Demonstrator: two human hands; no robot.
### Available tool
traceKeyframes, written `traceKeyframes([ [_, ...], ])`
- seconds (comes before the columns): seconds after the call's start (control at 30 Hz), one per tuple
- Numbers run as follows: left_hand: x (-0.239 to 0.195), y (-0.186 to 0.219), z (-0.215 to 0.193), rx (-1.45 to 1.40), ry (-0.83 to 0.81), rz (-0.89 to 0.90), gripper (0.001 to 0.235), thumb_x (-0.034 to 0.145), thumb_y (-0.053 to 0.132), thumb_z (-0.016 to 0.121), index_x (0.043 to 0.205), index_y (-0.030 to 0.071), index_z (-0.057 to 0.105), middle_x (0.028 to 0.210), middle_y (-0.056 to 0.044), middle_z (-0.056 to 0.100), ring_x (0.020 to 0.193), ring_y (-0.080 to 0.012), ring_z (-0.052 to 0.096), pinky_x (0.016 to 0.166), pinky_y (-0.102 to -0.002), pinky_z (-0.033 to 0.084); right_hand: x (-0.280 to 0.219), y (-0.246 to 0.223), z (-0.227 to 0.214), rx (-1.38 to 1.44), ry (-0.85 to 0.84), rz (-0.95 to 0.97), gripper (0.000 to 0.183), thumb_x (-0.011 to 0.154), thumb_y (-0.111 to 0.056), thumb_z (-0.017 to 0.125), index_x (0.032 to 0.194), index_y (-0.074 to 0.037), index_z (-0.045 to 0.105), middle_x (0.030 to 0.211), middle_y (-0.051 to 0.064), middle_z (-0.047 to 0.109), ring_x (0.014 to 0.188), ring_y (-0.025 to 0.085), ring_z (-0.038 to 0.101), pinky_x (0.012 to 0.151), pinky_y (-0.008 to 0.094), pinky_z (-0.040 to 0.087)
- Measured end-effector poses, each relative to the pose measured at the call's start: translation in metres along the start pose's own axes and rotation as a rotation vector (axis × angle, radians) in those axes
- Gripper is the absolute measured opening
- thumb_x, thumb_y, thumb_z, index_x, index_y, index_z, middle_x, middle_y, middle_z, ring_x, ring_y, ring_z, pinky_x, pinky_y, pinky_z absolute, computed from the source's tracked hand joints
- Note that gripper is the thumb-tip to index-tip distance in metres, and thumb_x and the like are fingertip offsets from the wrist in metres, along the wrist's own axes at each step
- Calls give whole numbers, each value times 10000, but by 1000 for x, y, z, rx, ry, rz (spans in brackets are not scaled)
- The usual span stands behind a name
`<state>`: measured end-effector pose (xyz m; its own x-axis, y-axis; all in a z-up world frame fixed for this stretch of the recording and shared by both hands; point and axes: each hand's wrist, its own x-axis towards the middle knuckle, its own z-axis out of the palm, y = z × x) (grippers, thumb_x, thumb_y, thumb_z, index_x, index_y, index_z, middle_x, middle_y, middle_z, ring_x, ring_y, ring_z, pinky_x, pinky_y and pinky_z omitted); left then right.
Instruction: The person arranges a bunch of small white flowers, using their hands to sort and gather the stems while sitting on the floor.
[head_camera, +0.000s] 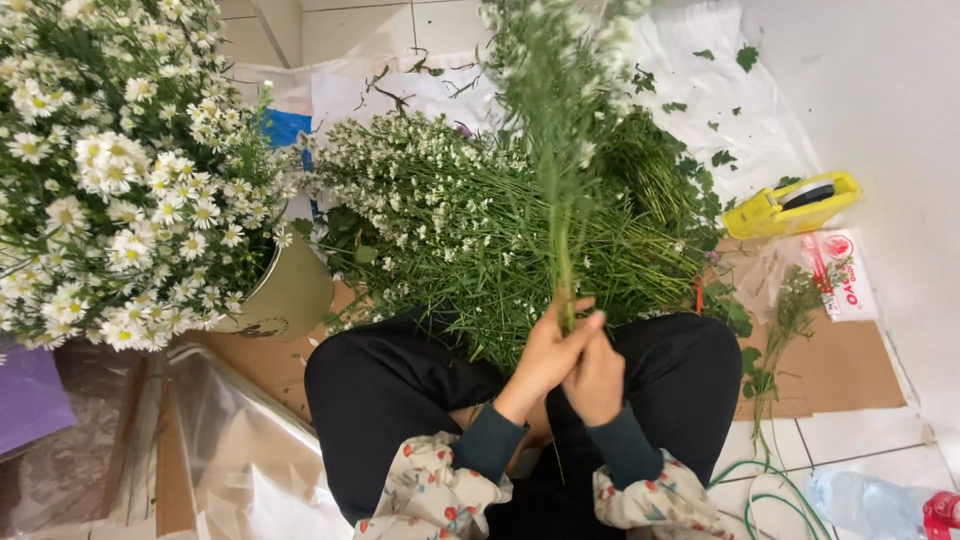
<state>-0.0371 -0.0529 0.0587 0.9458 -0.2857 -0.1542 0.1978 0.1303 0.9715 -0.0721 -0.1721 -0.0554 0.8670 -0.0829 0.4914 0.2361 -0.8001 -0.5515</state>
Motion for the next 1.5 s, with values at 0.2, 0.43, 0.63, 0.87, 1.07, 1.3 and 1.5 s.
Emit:
traceKeyframes([
  [0.2, 9, -80, -41, -471, 147, -122, 432, 1078, 304, 585, 1253, -81, 671, 1292, -236, 697, 1097, -275, 696, 1018, -463, 520, 26, -67, -29, 296, -429, 114, 352, 1030, -70, 477, 1338, 46, 603, 1228, 304, 668, 1089, 528, 643, 884, 574, 553],
  [0.43, 3, -122, -68, -577, 93, -306, 489, 1066, 355, 621, 1313, -67, 596, 1338, -268, 656, 1114, -392, 705, 918, -550, 579, 47, -39, -3, 364, -254, 312, 172, 1044, -124, 560, 1191, -124, 650, 828, 181, 735, 803, 374, 729, 670, 452, 549],
  [0.63, -22, -135, -48, -628, 225, -440, 655, 1100, 514, 439, 1399, -68, 419, 1312, -259, 607, 974, -398, 705, 783, -561, 631, 78, -59, 49, -149, -605, 152, 582, 985, -594, 561, 1113, -33, 653, 974, 233, 721, 848, 450, 746, 692, 547, 596],
  [0.87, -13, -260, -76, -90, 524, -29, 397, 1144, 319, 432, 1267, 3, 637, 919, -153, 653, 731, -189, 552, 629, -351, 469, 66, -62, 38, -379, -611, -203, 135, 981, -255, 532, 912, -183, 622, 724, 36, 693, 596, 302, 721, 539, 419, 575],
  [1.07, -21, -158, -77, -176, 468, 237, 255, 1095, 149, 464, 1218, 33, 655, 769, -131, 770, 355, -50, 442, 352, -204, 346, 125, -52, -29, -226, -332, -68, 241, 1002, -179, 578, 1232, -147, 642, 981, 88, 653, 879, 337, 665, 725, 477, 577],
  [1.3, -22, -139, -90, -157, 353, 460, 265, 1084, 69, 417, 1349, 77, 426, 749, -165, 766, 362, -39, 430, 378, -188, 313, 176, -120, -43, 57, -233, -157, 467, 963, -357, 723, 1314, -80, 588, 858, 61, 521, 735, 322, 630, 646, 454, 533],
  [1.5, -29, -144, -92, -178, 340, 498, 268, 1065, 33, 459, 1326, 91, 479, 809, -202, 792, 365, -35, 437, 359, -181, 309, 187, -129, -28, -142, -363, -146, 318, 950, -293, 658, 1109, -19, 690, 726, 81, 651, 616, 302, 689, 519, 399, 529],
])
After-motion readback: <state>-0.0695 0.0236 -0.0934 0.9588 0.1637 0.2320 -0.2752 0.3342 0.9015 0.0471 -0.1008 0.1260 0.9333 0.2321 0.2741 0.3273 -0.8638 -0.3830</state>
